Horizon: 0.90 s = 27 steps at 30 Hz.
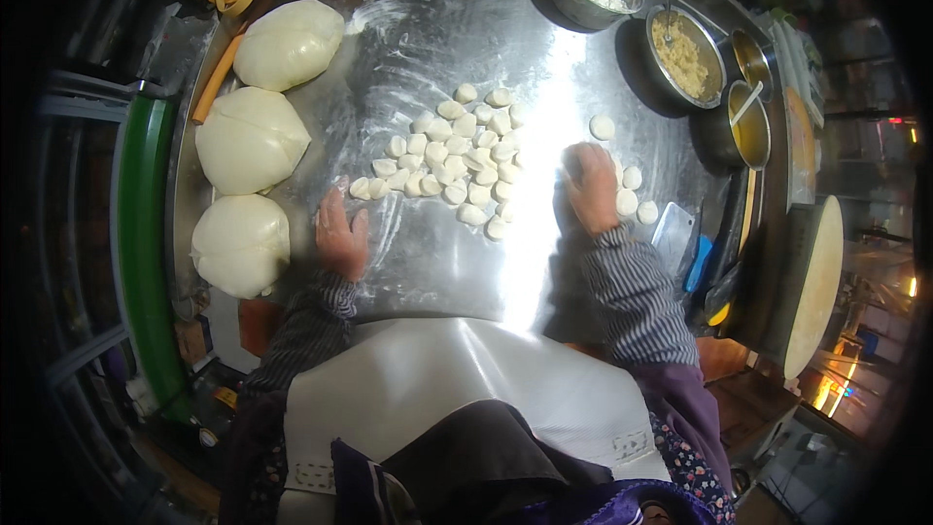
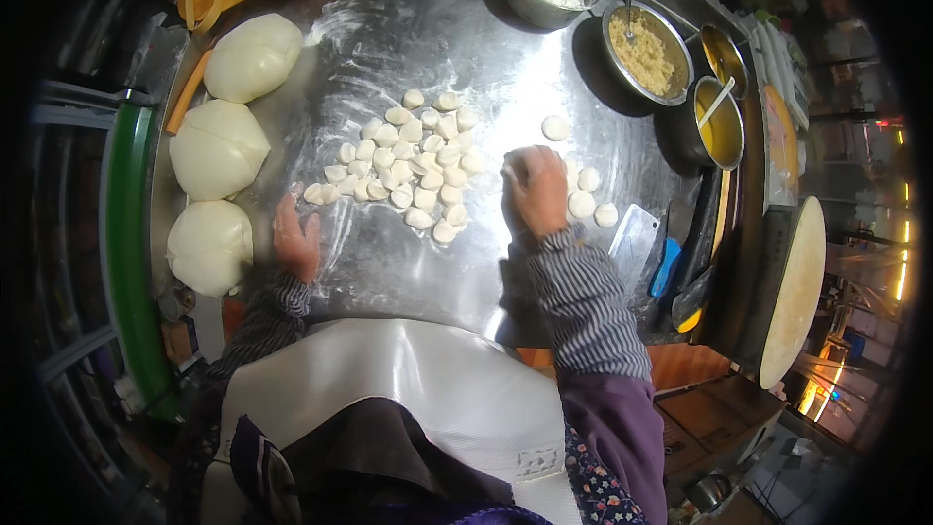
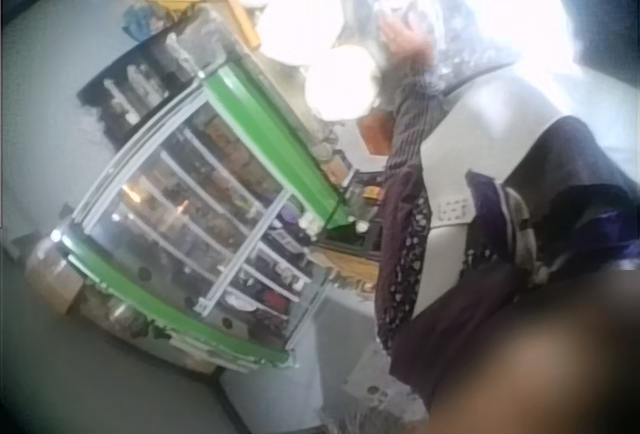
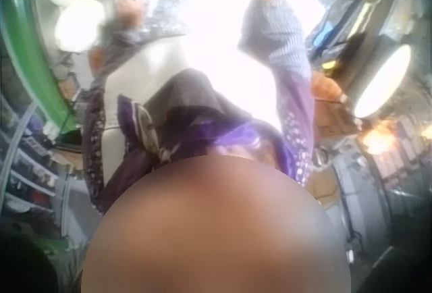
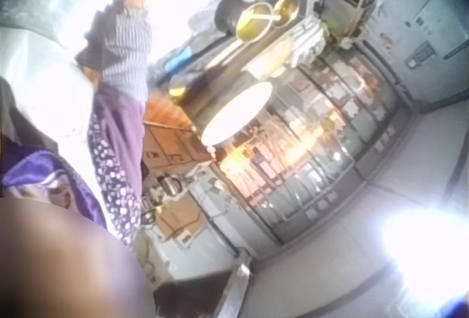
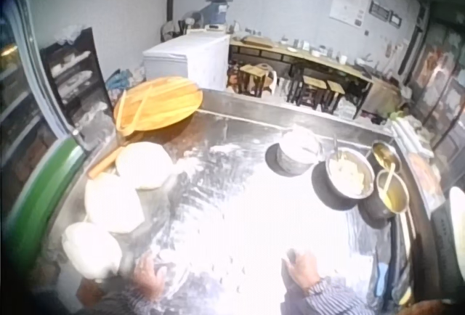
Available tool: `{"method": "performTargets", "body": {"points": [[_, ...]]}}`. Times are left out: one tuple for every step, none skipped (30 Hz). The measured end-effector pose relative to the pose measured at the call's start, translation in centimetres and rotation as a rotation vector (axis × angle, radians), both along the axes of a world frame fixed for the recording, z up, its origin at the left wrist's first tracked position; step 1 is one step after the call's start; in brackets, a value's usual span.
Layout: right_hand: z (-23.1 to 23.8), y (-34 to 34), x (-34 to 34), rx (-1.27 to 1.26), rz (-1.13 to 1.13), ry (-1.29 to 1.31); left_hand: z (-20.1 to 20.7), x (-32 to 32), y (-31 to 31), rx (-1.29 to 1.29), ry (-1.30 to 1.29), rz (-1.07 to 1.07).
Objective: The person portions dough into small pieces, flattens them into discs, and rolls them into thin wrappers using a rolling pin. The wrappers are arranged on a stainless steel countertop.
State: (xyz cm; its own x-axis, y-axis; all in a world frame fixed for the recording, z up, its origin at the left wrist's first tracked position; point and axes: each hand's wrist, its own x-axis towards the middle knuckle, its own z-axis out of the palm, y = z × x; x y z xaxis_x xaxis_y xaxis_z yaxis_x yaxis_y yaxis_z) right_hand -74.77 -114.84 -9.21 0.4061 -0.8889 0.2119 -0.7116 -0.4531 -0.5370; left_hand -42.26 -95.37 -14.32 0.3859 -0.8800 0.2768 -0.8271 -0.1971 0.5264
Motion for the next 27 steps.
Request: {"method": "performTargets", "body": {"points": [[0.3, 0.3, -1.0, 0.073, -0.034, 0.089, -0.2, 0.0, 0.0, -0.007, -0.004, 0.008], [0.4, 0.3, -1.6, 0.002, 0.025, 0.017, -0.3, 0.0, 0.1, -0.013, -0.009, 0.016], [0.5, 0.2, -2.0, -0.005, 0.039, -0.011, -0.4, 0.0, 0.1, -0.012, -0.015, 0.019], [0.3, 0.0, -1.8, -0.001, 0.034, -0.047, -0.4, 0.0, 0.1, -0.009, -0.021, 0.019], [0.2, -0.4, -1.6, 0.077, 0.016, -0.048, -0.3, 0.0, 0.1, -0.004, -0.031, 0.017], [-0.2, -0.8, -0.7, -0.021, -0.027, 0.122, -0.1, 0.0, 0.1, 0.023, -0.017, 0.016], [-0.7, -1.4, 0.3, -0.225, -0.042, 0.257, 0.1, 0.0, 0.1, 0.051, -0.008, 0.015], [-1.1, -1.6, 1.1, -0.113, -0.080, 0.317, 0.4, 0.0, 0.1, 0.047, 0.015, 0.006], [-1.6, -1.9, 1.9, -0.065, -0.090, 0.374, 0.7, 0.1, 0.1, 0.088, 0.015, 0.000], [-2.0, -2.1, 2.5, -0.008, -0.085, 0.427, 0.9, 0.1, 0.1, 0.102, 0.031, -0.013], [-2.4, -2.2, 2.8, -0.040, -0.101, 0.440, 1.1, 0.1, 0.0, 0.093, 0.053, -0.026], [-2.7, -2.3, 3.0, -0.064, -0.098, 0.449, 1.3, 0.1, 0.0, 0.137, 0.042, -0.017], [-2.8, -2.2, 2.9, -0.065, -0.134, 0.535, 1.4, 0.0, 0.1, 0.161, 0.035, -0.016], [-2.8, -2.3, 2.7, -0.088, -0.118, 0.501, 1.4, 0.1, 0.0, 0.138, 0.025, -0.018], [-2.8, -2.3, 2.4, -0.054, -0.096, 0.466, 1.3, 0.1, -0.2, 0.149, 0.019, -0.018], [-2.5, -2.3, 2.2, -0.030, -0.093, 0.465, 1.3, 0.0, -0.1, 0.133, 0.016, -0.022], [-2.3, -2.5, 2.1, -0.050, -0.047, 0.405, 1.3, 0.0, -0.1, 0.097, 0.034, -0.030], [-1.9, -2.7, 2.0, 0.024, -0.091, 0.408, 1.3, 0.0, -0.1, 0.110, 0.021, -0.028], [-1.6, -3.0, 2.2, 0.049, -0.089, 0.352, 1.3, -0.1, -0.1, 0.099, 0.030, -0.027], [-1.3, -3.3, 2.5, 0.086, -0.115, 0.318, 1.2, -0.1, -0.1, 0.064, 0.060, -0.029], [-1.1, -3.7, 3.0, 0.077, -0.002, 0.178, 1.2, -0.2, -0.1, 0.071, 0.028, -0.016], [-0.9, -4.0, 3.7, 0.087, 0.076, 0.060, 1.3, -0.2, -0.1, 0.062, 0.015, -0.013], [-0.8, -4.3, 4.2, 0.101, 0.132, -0.048, 1.3, -0.3, -0.1, 0.052, 0.001, -0.010], [-0.8, -4.5, 4.9, -0.072, 0.220, -0.071, 1.4, -0.3, -0.1, 0.051, 0.014, -0.011], [-0.6, -4.5, 5.2, 0.007, 0.217, -0.087, 1.4, -0.3, -0.2, 0.050, 0.025, -0.014], [-0.5, -4.7, 5.5, 0.023, 0.242, -0.115, 1.4, -0.3, -0.2, 0.049, 0.035, -0.020], [-0.2, -4.7, 5.4, 0.022, 0.304, -0.169, 1.4, -0.2, -0.3, 0.050, 0.049, -0.028]]}}
